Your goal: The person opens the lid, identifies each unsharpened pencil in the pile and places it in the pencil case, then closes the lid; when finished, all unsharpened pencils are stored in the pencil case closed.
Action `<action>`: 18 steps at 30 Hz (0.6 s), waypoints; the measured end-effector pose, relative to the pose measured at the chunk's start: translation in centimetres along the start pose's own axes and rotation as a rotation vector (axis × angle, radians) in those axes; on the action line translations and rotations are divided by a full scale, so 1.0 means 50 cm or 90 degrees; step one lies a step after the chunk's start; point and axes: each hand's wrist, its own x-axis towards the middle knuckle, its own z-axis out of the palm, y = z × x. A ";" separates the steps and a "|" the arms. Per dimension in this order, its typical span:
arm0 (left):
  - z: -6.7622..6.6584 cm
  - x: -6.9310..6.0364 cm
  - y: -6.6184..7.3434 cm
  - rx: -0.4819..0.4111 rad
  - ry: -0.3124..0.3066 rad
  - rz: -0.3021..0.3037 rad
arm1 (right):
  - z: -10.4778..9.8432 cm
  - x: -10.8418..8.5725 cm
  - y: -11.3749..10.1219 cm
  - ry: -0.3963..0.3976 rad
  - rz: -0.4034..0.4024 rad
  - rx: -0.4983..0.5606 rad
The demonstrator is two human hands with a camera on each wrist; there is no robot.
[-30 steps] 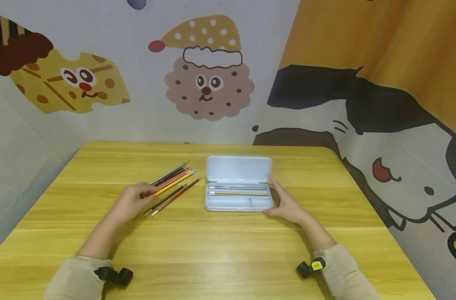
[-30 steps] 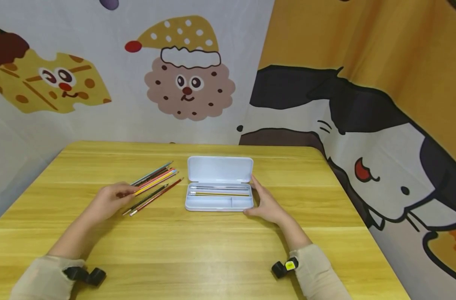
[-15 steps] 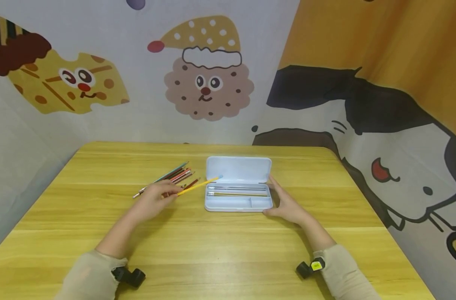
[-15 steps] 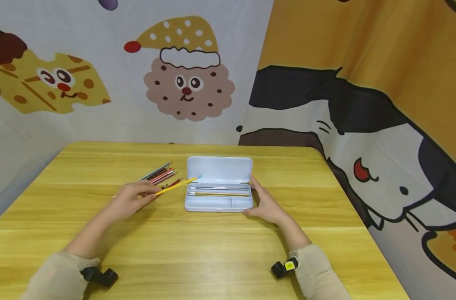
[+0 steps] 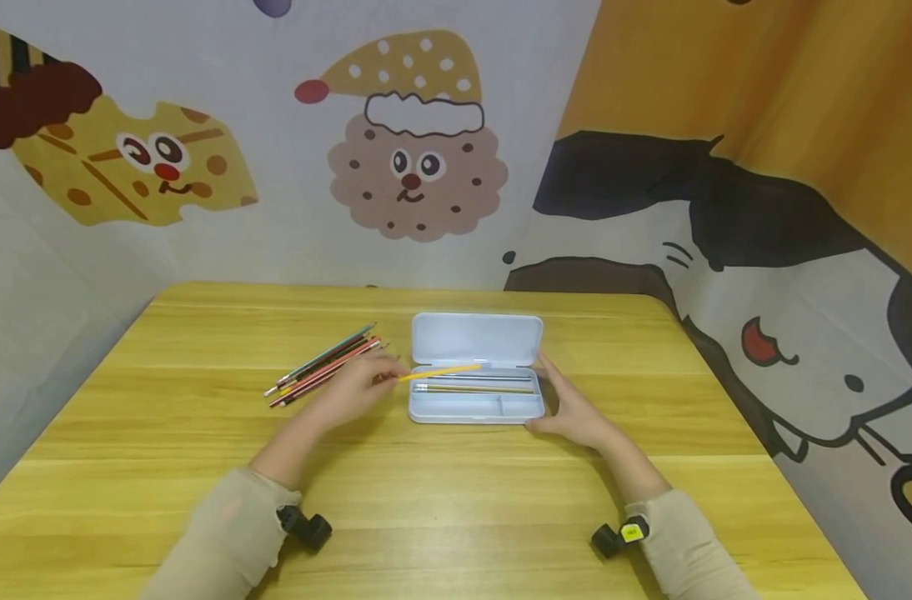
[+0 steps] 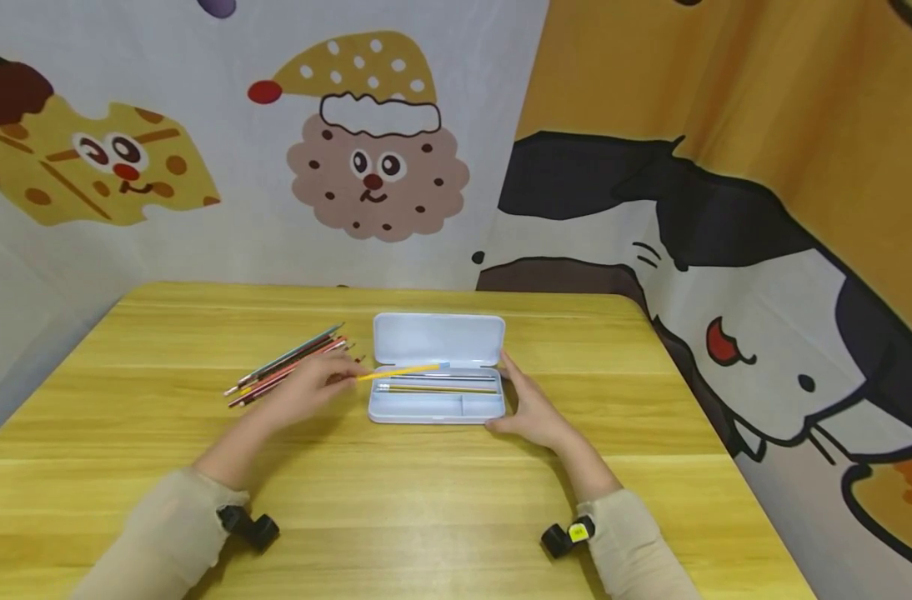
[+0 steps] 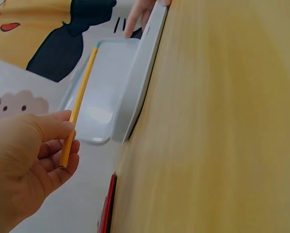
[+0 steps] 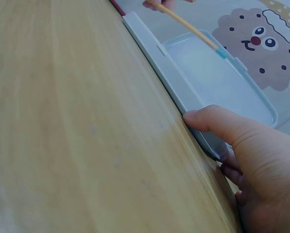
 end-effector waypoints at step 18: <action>0.071 0.079 -0.005 0.017 -0.040 -0.012 | 0.001 0.002 0.001 0.000 0.007 0.004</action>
